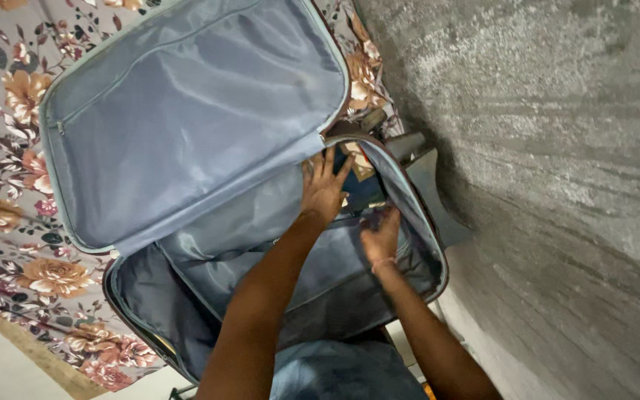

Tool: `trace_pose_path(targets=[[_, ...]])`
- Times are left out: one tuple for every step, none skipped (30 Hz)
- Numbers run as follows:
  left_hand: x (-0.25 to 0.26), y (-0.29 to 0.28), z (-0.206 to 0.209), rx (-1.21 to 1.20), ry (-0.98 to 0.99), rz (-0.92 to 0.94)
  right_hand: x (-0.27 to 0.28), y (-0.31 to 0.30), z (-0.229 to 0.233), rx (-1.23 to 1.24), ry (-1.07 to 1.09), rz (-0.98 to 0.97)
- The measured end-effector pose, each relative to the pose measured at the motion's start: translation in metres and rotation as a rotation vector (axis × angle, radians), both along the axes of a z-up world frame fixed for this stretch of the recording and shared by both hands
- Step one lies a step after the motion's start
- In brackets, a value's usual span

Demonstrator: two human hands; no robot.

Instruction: The person packs a suitcase by opening it, picking up folded clothing from a bed, and placing the items inside the main compartment.

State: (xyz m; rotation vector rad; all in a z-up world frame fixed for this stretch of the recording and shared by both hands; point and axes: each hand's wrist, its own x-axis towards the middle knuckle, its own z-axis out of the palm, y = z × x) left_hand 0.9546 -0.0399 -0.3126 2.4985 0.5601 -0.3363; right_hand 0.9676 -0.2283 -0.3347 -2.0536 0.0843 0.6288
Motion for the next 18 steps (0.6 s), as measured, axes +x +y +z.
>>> trace_pose_path(targets=[[0.004, 0.002, -0.002, 0.034, 0.038, -0.024, 0.002, 0.007, 0.017, -0.113, -0.176, 0.192], [0.008, 0.002, -0.005, 0.026, 0.078, -0.032, 0.004, 0.013, 0.031, -0.208, -0.348, 0.358], [0.013, 0.002, -0.009, 0.020, 0.116, -0.044, 0.008, 0.021, 0.041, -0.287, -0.417, 0.533], [0.017, 0.003, -0.013, 0.014, 0.154, -0.056, 0.012, 0.028, 0.046, -0.375, -0.494, 0.710], [0.019, 0.005, -0.017, -0.001, 0.157, -0.048, 0.017, 0.031, 0.047, -0.445, -0.570, 0.878], [0.021, 0.006, -0.020, -0.015, 0.160, -0.041, 0.022, 0.035, 0.044, -0.435, -0.499, 0.894], [0.022, 0.006, -0.022, -0.031, 0.164, -0.029, 0.029, 0.037, 0.037, -0.424, -0.428, 0.913], [0.022, 0.005, -0.023, 0.005, 0.135, -0.042, 0.035, 0.037, 0.031, -0.413, -0.356, 0.932], [0.019, 0.006, -0.022, 0.045, 0.111, -0.053, 0.040, 0.034, 0.026, -0.411, -0.348, 0.976], [0.016, 0.007, -0.018, 0.085, 0.088, -0.064, 0.046, 0.029, 0.023, -0.409, -0.341, 1.021], [0.014, 0.008, -0.011, 0.068, 0.069, -0.047, 0.050, 0.026, 0.021, -0.408, -0.336, 1.061], [0.010, 0.007, -0.002, 0.052, 0.049, -0.030, 0.050, 0.024, 0.021, -0.346, -0.309, 1.033], [0.007, 0.003, 0.010, 0.031, 0.025, -0.011, 0.051, 0.019, 0.023, -0.289, -0.284, 1.007], [0.002, 0.000, 0.023, -0.030, 0.008, 0.023, 0.050, 0.014, 0.027, -0.234, -0.259, 0.981], [-0.006, -0.003, 0.035, -0.089, -0.012, 0.059, 0.050, 0.009, 0.032, -0.212, -0.269, 0.988], [-0.015, -0.009, 0.046, -0.149, -0.031, 0.095, 0.048, 0.004, 0.039, -0.191, -0.278, 0.995], [-0.024, -0.016, 0.056, -0.140, -0.043, 0.114, 0.046, 0.001, 0.044, -0.163, -0.290, 1.006], [-0.034, -0.024, 0.064, -0.131, -0.055, 0.133, 0.043, -0.001, 0.051, -0.124, -0.293, 1.007]])
